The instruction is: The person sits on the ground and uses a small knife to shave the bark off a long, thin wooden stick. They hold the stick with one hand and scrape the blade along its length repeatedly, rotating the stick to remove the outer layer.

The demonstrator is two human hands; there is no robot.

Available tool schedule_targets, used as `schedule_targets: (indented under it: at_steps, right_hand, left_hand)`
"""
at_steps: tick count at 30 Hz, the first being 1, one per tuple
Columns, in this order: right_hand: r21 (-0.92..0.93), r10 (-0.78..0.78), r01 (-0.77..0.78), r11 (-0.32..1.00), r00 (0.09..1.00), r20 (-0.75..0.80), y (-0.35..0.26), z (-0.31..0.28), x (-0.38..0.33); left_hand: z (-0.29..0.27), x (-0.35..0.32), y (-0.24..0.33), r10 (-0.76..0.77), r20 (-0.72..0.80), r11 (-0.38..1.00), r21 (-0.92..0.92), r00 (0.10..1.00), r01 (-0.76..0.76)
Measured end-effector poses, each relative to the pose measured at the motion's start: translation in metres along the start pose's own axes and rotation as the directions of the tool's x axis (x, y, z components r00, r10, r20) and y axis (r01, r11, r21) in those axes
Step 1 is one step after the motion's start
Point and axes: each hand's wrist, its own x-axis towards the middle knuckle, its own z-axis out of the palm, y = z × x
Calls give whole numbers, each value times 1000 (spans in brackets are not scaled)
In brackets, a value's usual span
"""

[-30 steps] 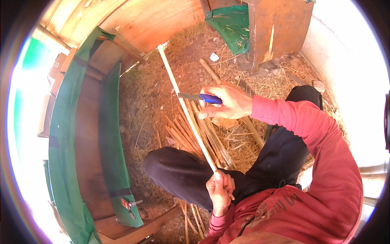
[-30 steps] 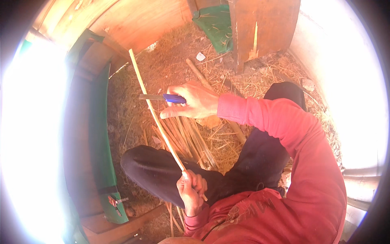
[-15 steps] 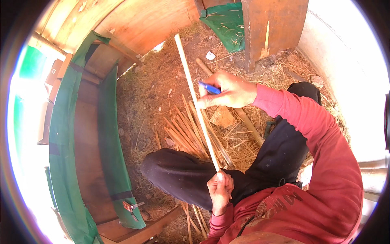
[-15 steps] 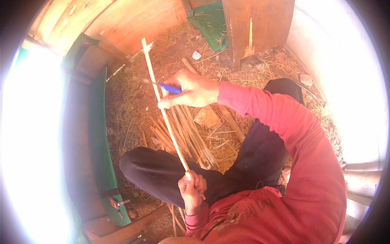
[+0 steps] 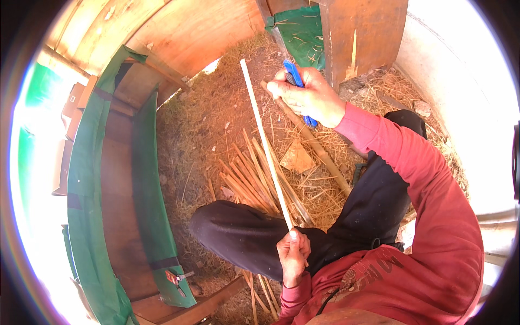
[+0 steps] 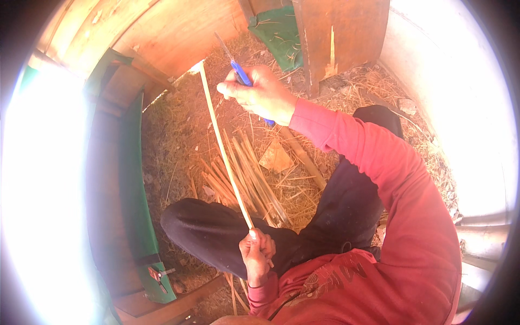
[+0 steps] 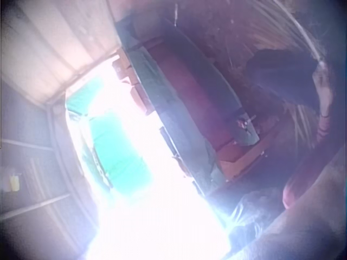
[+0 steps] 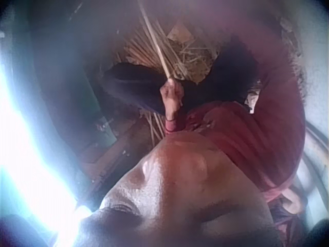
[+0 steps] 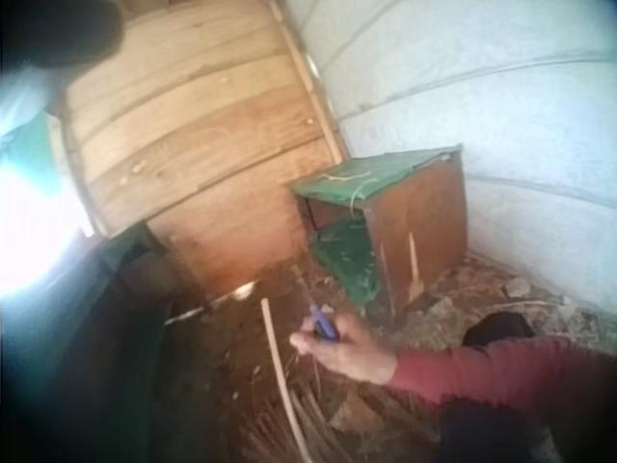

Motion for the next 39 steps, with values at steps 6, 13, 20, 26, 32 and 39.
schedule_targets:
  at_steps: [6,13,20,26,32,39]
  right_hand:
    - [-518,-113,125,846,992,56,7,1,0]
    - [-515,-119,180,838,982,149,9,8,-5]
    - [-514,-274,244,822,962,19,12,-3,4]
    - [-530,-268,138,837,947,-178,9,-35,30]
    - [-753,-122,251,608,967,224,18,-13,-2]
    - [-809,-177,316,496,949,263,11,-5,-6]
  left_hand:
    - [1,3,5,4,-29,1000,30,1000,-3]
    - [2,2,0,21,-56,991,133,998,-14]
    - [4,-1,-3,48,-43,998,52,998,-45]
    - [0,-1,2,69,-104,991,-111,992,-80]
    - [8,7,21,59,-118,985,-157,991,-77]
    - [10,23,42,190,-76,970,-139,979,-199]
